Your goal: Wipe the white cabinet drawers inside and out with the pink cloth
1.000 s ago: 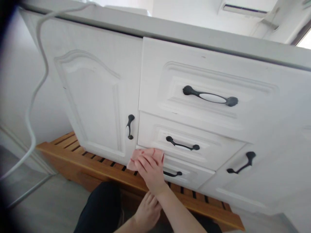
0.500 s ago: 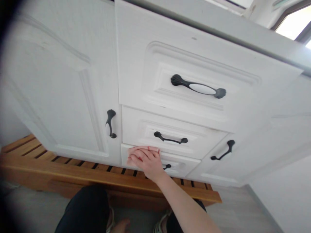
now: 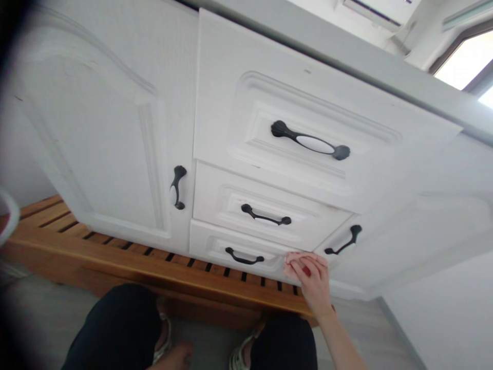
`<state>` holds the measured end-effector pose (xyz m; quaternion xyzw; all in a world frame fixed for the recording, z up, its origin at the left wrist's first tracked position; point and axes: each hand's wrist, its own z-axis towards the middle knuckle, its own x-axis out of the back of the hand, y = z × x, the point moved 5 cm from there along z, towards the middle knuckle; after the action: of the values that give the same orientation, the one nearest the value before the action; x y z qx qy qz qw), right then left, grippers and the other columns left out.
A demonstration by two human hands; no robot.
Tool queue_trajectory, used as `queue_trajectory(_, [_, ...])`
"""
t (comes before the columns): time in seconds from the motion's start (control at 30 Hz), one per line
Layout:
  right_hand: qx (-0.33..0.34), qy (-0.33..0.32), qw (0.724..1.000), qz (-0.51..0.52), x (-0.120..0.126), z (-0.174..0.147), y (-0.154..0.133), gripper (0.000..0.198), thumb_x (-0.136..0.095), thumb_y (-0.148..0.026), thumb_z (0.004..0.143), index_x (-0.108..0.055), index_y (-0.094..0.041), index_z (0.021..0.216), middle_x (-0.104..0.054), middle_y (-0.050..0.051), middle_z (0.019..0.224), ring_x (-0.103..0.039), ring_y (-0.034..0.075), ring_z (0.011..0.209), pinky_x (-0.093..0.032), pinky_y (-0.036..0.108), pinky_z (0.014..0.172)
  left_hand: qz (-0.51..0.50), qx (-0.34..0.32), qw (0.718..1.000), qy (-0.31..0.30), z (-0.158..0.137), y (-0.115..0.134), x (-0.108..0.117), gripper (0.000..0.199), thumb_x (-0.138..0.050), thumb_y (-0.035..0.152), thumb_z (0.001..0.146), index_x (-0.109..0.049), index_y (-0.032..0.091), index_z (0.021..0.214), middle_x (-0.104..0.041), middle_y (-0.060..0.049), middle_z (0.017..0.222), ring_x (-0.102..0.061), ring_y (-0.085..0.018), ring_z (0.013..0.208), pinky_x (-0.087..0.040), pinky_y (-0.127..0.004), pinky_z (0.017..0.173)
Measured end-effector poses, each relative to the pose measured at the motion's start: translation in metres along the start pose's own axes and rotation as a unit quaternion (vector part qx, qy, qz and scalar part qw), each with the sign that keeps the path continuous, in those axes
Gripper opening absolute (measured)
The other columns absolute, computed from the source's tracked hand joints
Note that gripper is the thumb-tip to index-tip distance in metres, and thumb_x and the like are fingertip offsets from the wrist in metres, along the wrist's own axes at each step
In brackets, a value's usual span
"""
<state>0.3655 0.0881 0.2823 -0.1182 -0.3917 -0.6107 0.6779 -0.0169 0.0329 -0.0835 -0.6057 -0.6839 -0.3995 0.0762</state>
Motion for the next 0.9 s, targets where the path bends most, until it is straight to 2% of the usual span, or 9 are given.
queue_trajectory(0.1, [-0.021,-0.054,0.998,0.039,-0.004,-0.034,0.000,0.051,-0.054,-0.006,0.084,-0.070,-0.035,0.123,-0.067,0.009,0.111,-0.063,0.027,0.105,-0.057,0.044,0.089,0.003,0.006,1.000,0.013,-0.004,-0.001,0.005,0.037,-0.051,0.016,0.079,-0.067,0.027,0.110,-0.071,0.000,0.116,-0.066,-0.018,0.112,-0.046,-0.028,0.090])
queue_trajectory(0.23, [0.011,-0.105,0.986,0.132,-0.009,-0.042,-0.054,0.063,-0.044,-0.001,0.080,-0.069,-0.038,0.124,-0.071,0.005,0.102,-0.069,0.023,0.085,-0.059,0.037,0.067,-0.027,0.020,0.999,0.027,-0.011,0.001,0.008,0.033,-0.054,0.016,0.083,-0.066,0.021,0.114,-0.072,-0.005,0.118,-0.067,-0.021,0.110,-0.048,-0.032,0.090])
queue_trajectory(0.33, [0.034,-0.063,0.984,0.164,0.006,0.006,-0.118,0.051,-0.046,-0.006,0.087,-0.068,-0.034,0.124,-0.071,0.005,0.114,-0.067,0.022,0.097,-0.056,0.037,0.076,-0.046,0.023,0.998,0.019,-0.014,0.004,0.009,0.026,-0.062,0.022,0.086,-0.067,0.018,0.111,-0.072,-0.007,0.115,-0.068,-0.022,0.106,-0.052,-0.039,0.091])
queue_trajectory(0.43, [0.084,0.054,0.979,0.177,0.028,0.085,-0.183,0.037,-0.056,-0.014,0.093,-0.068,-0.035,0.121,-0.072,0.001,0.117,-0.062,0.020,0.112,-0.045,0.042,0.098,-0.046,0.017,0.999,0.012,-0.016,0.007,0.011,0.021,-0.065,0.026,0.088,-0.068,0.018,0.107,-0.072,-0.006,0.113,-0.067,-0.021,0.107,-0.053,-0.042,0.094])
queue_trajectory(0.5, [0.133,0.109,0.965,0.199,0.030,0.137,-0.218,0.033,-0.058,-0.019,0.096,-0.066,-0.035,0.124,-0.072,-0.003,0.123,-0.058,0.017,0.118,-0.037,0.041,0.110,-0.038,0.015,0.999,0.010,-0.018,0.009,0.012,0.022,-0.064,0.026,0.089,-0.067,0.018,0.109,-0.072,-0.006,0.114,-0.067,-0.022,0.108,-0.052,-0.042,0.095])
queue_trajectory(0.6, [0.211,0.101,0.953,0.195,0.004,0.195,-0.254,0.029,-0.055,-0.026,0.099,-0.064,-0.031,0.127,-0.063,-0.006,0.138,-0.049,0.015,0.132,-0.034,0.037,0.115,-0.032,0.014,0.999,0.013,-0.019,0.011,0.015,0.026,-0.061,0.021,0.088,-0.066,0.018,0.114,-0.071,-0.007,0.118,-0.067,-0.022,0.110,-0.051,-0.040,0.096])
queue_trajectory(0.67, [0.251,0.068,0.949,0.178,-0.023,0.214,-0.271,0.029,-0.051,-0.024,0.100,-0.064,-0.027,0.125,-0.061,-0.003,0.142,-0.048,0.016,0.135,-0.036,0.037,0.115,-0.038,0.014,0.999,0.022,-0.019,0.011,0.017,0.031,-0.059,0.017,0.085,-0.066,0.020,0.115,-0.070,-0.007,0.121,-0.066,-0.021,0.113,-0.050,-0.036,0.095])
queue_trajectory(0.77, [0.303,0.012,0.939,0.165,-0.058,0.212,-0.290,0.031,-0.047,-0.019,0.100,-0.064,-0.019,0.126,-0.061,0.003,0.141,-0.048,0.018,0.136,-0.039,0.036,0.116,-0.059,0.014,0.998,0.035,-0.017,0.011,0.020,0.035,-0.057,0.016,0.081,-0.067,0.025,0.113,-0.071,-0.004,0.120,-0.066,-0.022,0.114,-0.049,-0.032,0.094])
queue_trajectory(0.9, [0.367,-0.061,0.911,0.181,-0.086,0.181,-0.301,0.036,-0.045,-0.016,0.099,-0.060,-0.013,0.132,-0.060,0.007,0.142,-0.049,0.017,0.137,-0.041,0.032,0.114,-0.082,0.008,0.996,0.033,-0.017,0.013,0.024,0.038,-0.054,0.015,0.079,-0.066,0.024,0.114,-0.070,-0.004,0.121,-0.065,-0.021,0.115,-0.048,-0.029,0.094])
